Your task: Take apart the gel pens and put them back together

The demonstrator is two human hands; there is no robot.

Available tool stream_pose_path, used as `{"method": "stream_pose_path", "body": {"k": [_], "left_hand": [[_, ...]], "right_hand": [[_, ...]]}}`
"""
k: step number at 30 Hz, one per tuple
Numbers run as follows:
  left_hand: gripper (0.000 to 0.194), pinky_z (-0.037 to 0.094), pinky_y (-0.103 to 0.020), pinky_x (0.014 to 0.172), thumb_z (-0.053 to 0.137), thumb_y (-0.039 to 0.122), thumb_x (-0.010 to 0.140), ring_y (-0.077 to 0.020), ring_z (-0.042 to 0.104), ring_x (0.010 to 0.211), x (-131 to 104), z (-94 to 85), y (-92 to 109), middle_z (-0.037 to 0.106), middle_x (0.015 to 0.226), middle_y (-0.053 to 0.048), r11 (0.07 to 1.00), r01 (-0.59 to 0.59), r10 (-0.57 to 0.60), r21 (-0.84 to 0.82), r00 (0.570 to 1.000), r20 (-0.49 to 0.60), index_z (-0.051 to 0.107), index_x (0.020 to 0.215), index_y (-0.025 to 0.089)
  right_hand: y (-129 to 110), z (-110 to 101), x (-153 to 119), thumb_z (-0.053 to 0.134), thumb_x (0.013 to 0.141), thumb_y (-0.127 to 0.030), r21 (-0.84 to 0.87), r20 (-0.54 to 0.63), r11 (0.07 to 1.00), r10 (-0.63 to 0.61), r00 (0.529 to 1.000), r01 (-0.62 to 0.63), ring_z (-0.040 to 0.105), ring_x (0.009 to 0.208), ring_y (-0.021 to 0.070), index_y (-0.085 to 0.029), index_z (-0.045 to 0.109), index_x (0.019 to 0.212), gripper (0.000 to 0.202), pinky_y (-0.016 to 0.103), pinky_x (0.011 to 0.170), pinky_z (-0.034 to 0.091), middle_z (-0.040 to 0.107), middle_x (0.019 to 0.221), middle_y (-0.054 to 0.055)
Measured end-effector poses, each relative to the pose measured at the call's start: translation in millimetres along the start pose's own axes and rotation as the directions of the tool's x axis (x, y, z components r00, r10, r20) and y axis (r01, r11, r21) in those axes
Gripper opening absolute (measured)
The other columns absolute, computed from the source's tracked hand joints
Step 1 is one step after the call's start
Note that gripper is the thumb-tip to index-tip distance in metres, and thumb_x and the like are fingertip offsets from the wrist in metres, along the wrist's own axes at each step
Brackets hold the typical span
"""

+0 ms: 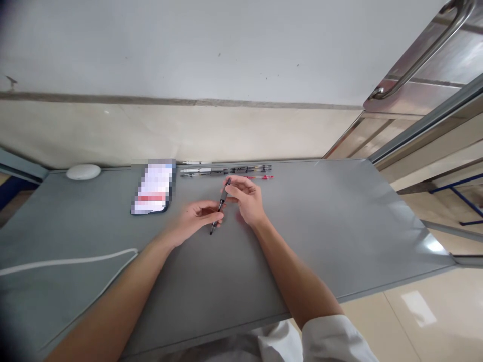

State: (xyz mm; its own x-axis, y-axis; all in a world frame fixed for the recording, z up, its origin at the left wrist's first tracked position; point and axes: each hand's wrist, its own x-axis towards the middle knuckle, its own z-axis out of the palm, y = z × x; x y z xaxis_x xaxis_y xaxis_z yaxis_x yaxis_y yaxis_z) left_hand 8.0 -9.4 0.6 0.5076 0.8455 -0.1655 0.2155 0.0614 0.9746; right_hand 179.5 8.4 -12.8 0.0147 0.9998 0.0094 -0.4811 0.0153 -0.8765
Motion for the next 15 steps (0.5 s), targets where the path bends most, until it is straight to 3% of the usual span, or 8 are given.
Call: {"method": "stream_pose_path", "body": {"k": [5, 9, 12, 15], "left_hand": [[0.027, 0.048, -0.031, 0.072, 0.061, 0.044, 0.083, -0.0171, 0.061, 0.072, -0.5, -2.4, 1.7, 0.066, 0.073, -0.003, 1.0, -0.008, 0.008, 0.012, 1.0, 0.012, 0.068, 0.077, 0.019], [0.029, 0.051, -0.034, 0.076, 0.063, 0.043, 0.082, -0.0187, 0.065, 0.077, -1.7, -5.4, -0.8, 0.071, 0.088, -0.007, 0.992, 0.034, -0.028, -0.119, 0.998, 0.05, 0.068, 0.096, 0.017], [0.04, 0.052, -0.037, 0.079, 0.064, 0.041, 0.084, -0.0185, 0.067, 0.079, -2.6, -7.4, -3.7, 0.071, 0.096, -0.009, 0.973, 0.052, -0.036, -0.224, 0.997, 0.075, 0.06, 0.116, 0.019], [0.042, 0.053, -0.038, 0.08, 0.063, 0.04, 0.085, -0.0184, 0.067, 0.08, -3.1, -9.3, -5.6, 0.071, 0.096, -0.008, 0.962, 0.053, -0.033, -0.269, 0.996, 0.077, 0.056, 0.121, 0.02]], "right_hand": [[-1.5, 0.9, 1.4, 0.078, 0.065, -0.027, -0.002, -0.023, 1.0, -0.001, 1.0, 0.001, 0.062, 0.076, 0.0155, -0.028, 0.07, 0.086, 0.022, 0.028, 0.056, 0.055, 0.068, 0.087, -0.002], [-6.5, 1.0, 6.7, 0.077, 0.066, -0.027, 0.026, -0.051, 1.0, -0.016, 0.999, 0.018, 0.065, 0.076, 0.0153, -0.028, 0.072, 0.088, 0.022, 0.03, 0.063, 0.057, 0.07, 0.088, -0.001], [-10.6, 2.7, 10.6, 0.076, 0.067, -0.027, 0.011, -0.044, 1.0, -0.029, 0.999, 0.03, 0.066, 0.079, 0.0159, -0.027, 0.072, 0.089, 0.022, 0.03, 0.064, 0.057, 0.071, 0.09, 0.0], [-15.1, 4.9, 15.1, 0.076, 0.068, -0.027, 0.002, -0.03, 0.999, -0.039, 0.999, 0.039, 0.067, 0.078, 0.0154, -0.026, 0.072, 0.089, 0.021, 0.031, 0.066, 0.058, 0.071, 0.091, 0.0]]}}
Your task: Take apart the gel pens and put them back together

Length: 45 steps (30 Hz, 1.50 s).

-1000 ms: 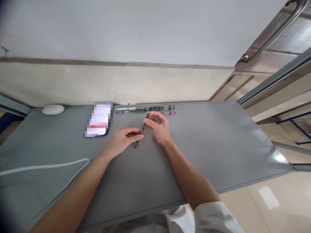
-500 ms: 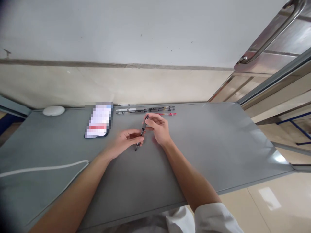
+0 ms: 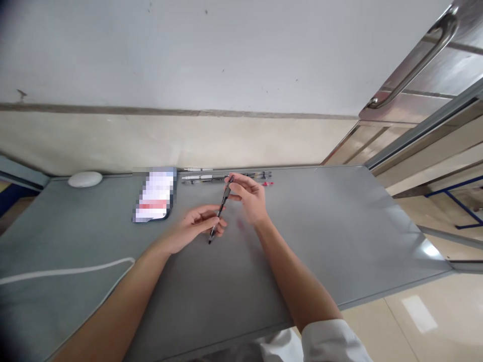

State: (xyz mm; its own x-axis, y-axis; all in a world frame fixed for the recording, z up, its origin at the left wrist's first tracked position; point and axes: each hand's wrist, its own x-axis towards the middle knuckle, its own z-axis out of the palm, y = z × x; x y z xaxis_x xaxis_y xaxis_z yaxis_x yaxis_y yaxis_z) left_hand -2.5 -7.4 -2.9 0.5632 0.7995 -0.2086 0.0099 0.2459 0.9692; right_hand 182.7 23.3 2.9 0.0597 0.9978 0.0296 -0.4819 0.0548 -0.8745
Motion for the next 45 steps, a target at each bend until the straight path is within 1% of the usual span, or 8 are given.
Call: {"method": "stream_pose_path", "body": {"k": [11, 15, 19, 23, 27, 30, 36, 45], "left_hand": [[0.039, 0.055, -0.039, 0.079, 0.063, 0.043, 0.085, -0.021, 0.069, 0.084, -2.0, -11.5, 2.0, 0.069, 0.103, -0.01, 0.999, 0.054, -0.054, -0.006, 0.997, -0.051, 0.06, 0.115, 0.019], [0.04, 0.056, -0.038, 0.08, 0.068, 0.041, 0.081, -0.0214, 0.069, 0.087, -1.6, -17.5, 3.5, 0.071, 0.105, -0.011, 0.998, 0.053, -0.056, -0.042, 0.995, -0.079, 0.061, 0.114, 0.02], [0.037, 0.056, -0.039, 0.081, 0.067, 0.039, 0.083, -0.0212, 0.07, 0.087, -2.3, -22.9, 5.9, 0.071, 0.104, -0.01, 0.998, 0.037, -0.043, -0.047, 0.992, -0.12, 0.06, 0.114, 0.02], [0.036, 0.056, -0.041, 0.082, 0.068, 0.037, 0.083, -0.0215, 0.07, 0.088, -2.7, -26.1, 6.3, 0.071, 0.102, -0.008, 0.998, 0.026, -0.033, -0.053, 0.988, -0.154, 0.061, 0.114, 0.02], [0.038, 0.056, -0.041, 0.082, 0.068, 0.038, 0.082, -0.0211, 0.069, 0.086, -2.3, -27.2, 5.4, 0.07, 0.101, -0.008, 0.999, 0.019, -0.027, -0.046, 0.984, -0.177, 0.061, 0.114, 0.019], [0.039, 0.056, -0.04, 0.081, 0.069, 0.038, 0.081, -0.0208, 0.069, 0.085, -2.3, -27.0, 6.4, 0.07, 0.1, -0.008, 0.999, 0.014, -0.023, -0.049, 0.983, -0.184, 0.062, 0.114, 0.019], [0.038, 0.055, -0.039, 0.08, 0.07, 0.038, 0.08, -0.0198, 0.069, 0.083, -2.6, -25.6, 9.5, 0.07, 0.098, -0.007, 0.999, 0.019, -0.027, -0.041, 0.981, -0.194, 0.064, 0.114, 0.021], [0.038, 0.055, -0.038, 0.079, 0.07, 0.039, 0.08, -0.0196, 0.068, 0.082, -2.3, -26.6, 9.4, 0.07, 0.098, -0.007, 0.999, 0.024, -0.028, -0.021, 0.981, -0.193, 0.064, 0.113, 0.022]], "right_hand": [[-13.2, 4.1, 34.3, 0.073, 0.07, -0.031, -0.055, -0.08, 0.988, -0.145, 0.986, 0.141, 0.065, 0.078, 0.0116, -0.028, 0.068, 0.09, 0.021, 0.023, 0.06, 0.056, 0.066, 0.097, -0.002], [-5.3, 0.2, 42.1, 0.073, 0.07, -0.032, -0.306, 0.059, 0.933, -0.177, 0.982, 0.187, 0.063, 0.08, 0.0129, -0.027, 0.07, 0.088, 0.019, 0.026, 0.066, 0.057, 0.067, 0.091, -0.001], [-0.1, -6.0, 48.6, 0.065, 0.079, -0.032, -0.597, 0.338, 0.71, -0.199, 0.92, 0.373, 0.064, 0.086, 0.0149, -0.028, 0.072, 0.096, 0.019, 0.028, 0.072, 0.056, 0.069, 0.098, 0.002], [-2.5, -7.4, 56.3, 0.055, 0.086, -0.025, -0.741, 0.563, 0.359, -0.13, 0.816, 0.568, 0.065, 0.089, 0.0154, -0.03, 0.071, 0.105, 0.025, 0.03, 0.082, 0.051, 0.07, 0.108, 0.002], [-5.2, -1.8, 60.8, 0.05, 0.089, -0.022, -0.757, 0.653, 0.042, -0.002, 0.757, 0.652, 0.064, 0.1, 0.0174, -0.031, 0.069, 0.11, 0.03, 0.027, 0.075, 0.048, 0.07, 0.116, 0.0], [-4.4, 3.1, 61.3, 0.047, 0.089, -0.019, -0.719, 0.684, -0.103, 0.076, 0.726, 0.688, 0.065, 0.097, 0.0174, -0.03, 0.069, 0.11, 0.033, 0.025, 0.063, 0.044, 0.07, 0.118, -0.001], [-1.8, 6.0, 60.7, 0.044, 0.088, -0.013, -0.667, 0.699, -0.216, 0.15, 0.699, 0.713, 0.064, 0.094, 0.0179, -0.031, 0.069, 0.11, 0.037, 0.026, 0.053, 0.034, 0.07, 0.117, -0.002], [-1.3, 3.7, 63.2, 0.043, 0.089, -0.014, -0.667, 0.698, -0.215, 0.156, 0.699, 0.714, 0.062, 0.098, 0.0175, -0.03, 0.068, 0.108, 0.035, 0.026, 0.052, 0.032, 0.069, 0.118, -0.003]]}}
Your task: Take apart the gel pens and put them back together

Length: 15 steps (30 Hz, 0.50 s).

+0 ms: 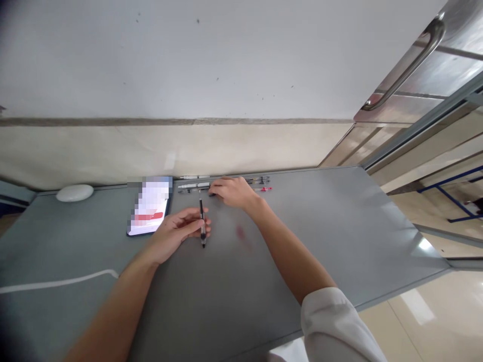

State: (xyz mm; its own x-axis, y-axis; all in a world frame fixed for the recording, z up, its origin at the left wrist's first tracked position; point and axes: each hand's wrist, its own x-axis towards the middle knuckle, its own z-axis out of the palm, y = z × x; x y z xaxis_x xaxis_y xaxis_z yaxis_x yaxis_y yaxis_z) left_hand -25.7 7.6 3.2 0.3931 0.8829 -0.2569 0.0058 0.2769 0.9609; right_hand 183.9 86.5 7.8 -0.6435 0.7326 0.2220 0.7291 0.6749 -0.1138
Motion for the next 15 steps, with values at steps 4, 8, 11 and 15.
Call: {"method": "stream_pose_path", "body": {"k": [4, 8, 11, 15], "left_hand": [[0.038, 0.055, -0.037, 0.079, 0.071, 0.038, 0.079, -0.019, 0.068, 0.082, 0.6, 0.4, -0.9, 0.07, 0.097, -0.006, 1.0, -0.001, 0.001, -0.007, 1.0, 0.004, 0.064, 0.113, 0.021], [0.037, 0.056, -0.035, 0.077, 0.07, 0.037, 0.081, -0.0184, 0.068, 0.082, 2.4, 2.2, -1.3, 0.069, 0.095, -0.005, 1.0, -0.002, 0.002, -0.017, 1.0, 0.012, 0.064, 0.113, 0.021], [0.038, 0.056, -0.036, 0.076, 0.07, 0.039, 0.079, -0.0188, 0.068, 0.079, 4.7, 4.7, -0.1, 0.068, 0.093, -0.005, 1.0, -0.01, 0.01, 0.014, 1.0, 0.007, 0.064, 0.112, 0.021], [0.036, 0.055, -0.034, 0.074, 0.068, 0.04, 0.08, -0.0183, 0.068, 0.076, 8.2, 10.4, 4.7, 0.068, 0.089, -0.003, 0.989, -0.067, 0.067, 0.134, 0.998, 0.004, 0.064, 0.11, 0.021]], "right_hand": [[0.0, -2.6, -0.4, 0.046, 0.087, -0.013, 0.055, -0.024, 0.998, 0.033, 0.999, -0.032, 0.062, 0.1, 0.0172, -0.031, 0.069, 0.106, 0.035, 0.025, 0.056, 0.038, 0.07, 0.116, -0.003], [-1.7, -7.6, -7.9, 0.048, 0.085, -0.012, 0.271, -0.142, 0.957, 0.148, 0.979, -0.105, 0.064, 0.099, 0.0158, -0.032, 0.07, 0.103, 0.035, 0.025, 0.068, 0.047, 0.069, 0.116, -0.004], [-4.1, -8.7, -18.9, 0.054, 0.083, -0.017, 0.578, -0.243, 0.812, 0.275, 0.93, -0.089, 0.065, 0.095, 0.0156, -0.028, 0.071, 0.099, 0.026, 0.027, 0.077, 0.052, 0.07, 0.111, 0.0], [-10.6, -7.5, -35.3, 0.069, 0.075, -0.027, 0.901, -0.185, 0.43, 0.495, 0.849, -0.054, 0.066, 0.091, 0.0163, -0.024, 0.071, 0.092, 0.017, 0.029, 0.076, 0.055, 0.07, 0.098, 0.002]]}}
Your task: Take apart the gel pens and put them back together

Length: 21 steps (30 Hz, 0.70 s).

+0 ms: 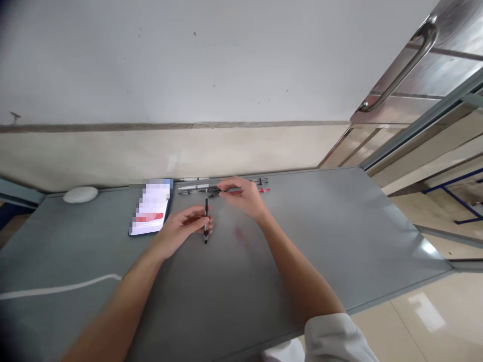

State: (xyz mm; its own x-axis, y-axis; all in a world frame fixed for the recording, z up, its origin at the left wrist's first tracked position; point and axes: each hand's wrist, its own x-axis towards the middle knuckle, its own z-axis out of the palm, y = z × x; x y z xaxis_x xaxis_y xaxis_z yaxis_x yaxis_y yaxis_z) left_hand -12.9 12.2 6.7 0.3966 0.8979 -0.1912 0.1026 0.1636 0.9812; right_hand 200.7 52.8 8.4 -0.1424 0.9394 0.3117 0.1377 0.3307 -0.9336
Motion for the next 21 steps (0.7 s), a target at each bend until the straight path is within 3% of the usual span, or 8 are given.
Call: {"method": "stream_pose_path", "body": {"k": [4, 8, 12, 21], "left_hand": [[0.032, 0.052, -0.031, 0.074, 0.064, 0.041, 0.083, -0.0174, 0.066, 0.074, 2.9, 7.4, 6.0, 0.07, 0.081, -0.001, 0.973, -0.067, 0.068, 0.219, 0.998, 0.002, 0.066, 0.109, 0.023], [0.031, 0.051, -0.028, 0.069, 0.063, 0.042, 0.083, -0.017, 0.064, 0.071, 3.5, 16.8, 8.1, 0.071, 0.077, 0.0, 0.942, -0.063, 0.074, 0.33, 0.997, -0.02, 0.068, 0.109, 0.026], [0.032, 0.051, -0.026, 0.065, 0.065, 0.042, 0.081, -0.0162, 0.065, 0.068, 2.6, 25.5, 3.2, 0.072, 0.083, -0.001, 0.937, -0.042, 0.062, 0.347, 0.997, -0.047, 0.069, 0.109, 0.025], [0.038, 0.05, -0.027, 0.066, 0.066, 0.046, 0.08, -0.0156, 0.062, 0.068, -2.4, 36.3, -9.7, 0.07, 0.082, -0.001, 0.952, -0.025, 0.044, 0.306, 0.998, -0.055, 0.068, 0.112, 0.025]], "right_hand": [[-5.5, 1.1, -15.6, 0.076, 0.07, -0.029, 0.292, -0.055, 0.951, 0.124, 0.991, -0.103, 0.063, 0.086, 0.0145, -0.024, 0.069, 0.086, 0.019, 0.031, 0.077, 0.055, 0.068, 0.092, 0.001], [-11.6, 3.9, -26.9, 0.078, 0.069, -0.03, 0.43, -0.062, 0.884, 0.233, 0.971, -0.184, 0.061, 0.082, 0.0134, -0.024, 0.068, 0.086, 0.021, 0.031, 0.073, 0.056, 0.066, 0.088, -0.001], [-11.5, 5.3, -36.0, 0.079, 0.066, -0.031, 0.451, -0.072, 0.863, 0.291, 0.954, -0.229, 0.06, 0.077, 0.0121, -0.024, 0.067, 0.085, 0.023, 0.03, 0.072, 0.056, 0.064, 0.083, -0.001], [-1.6, 5.2, -47.3, 0.079, 0.067, -0.029, 0.429, -0.096, 0.882, 0.259, 0.961, -0.195, 0.062, 0.08, 0.0126, -0.023, 0.068, 0.083, 0.02, 0.031, 0.076, 0.055, 0.066, 0.083, 0.0]]}}
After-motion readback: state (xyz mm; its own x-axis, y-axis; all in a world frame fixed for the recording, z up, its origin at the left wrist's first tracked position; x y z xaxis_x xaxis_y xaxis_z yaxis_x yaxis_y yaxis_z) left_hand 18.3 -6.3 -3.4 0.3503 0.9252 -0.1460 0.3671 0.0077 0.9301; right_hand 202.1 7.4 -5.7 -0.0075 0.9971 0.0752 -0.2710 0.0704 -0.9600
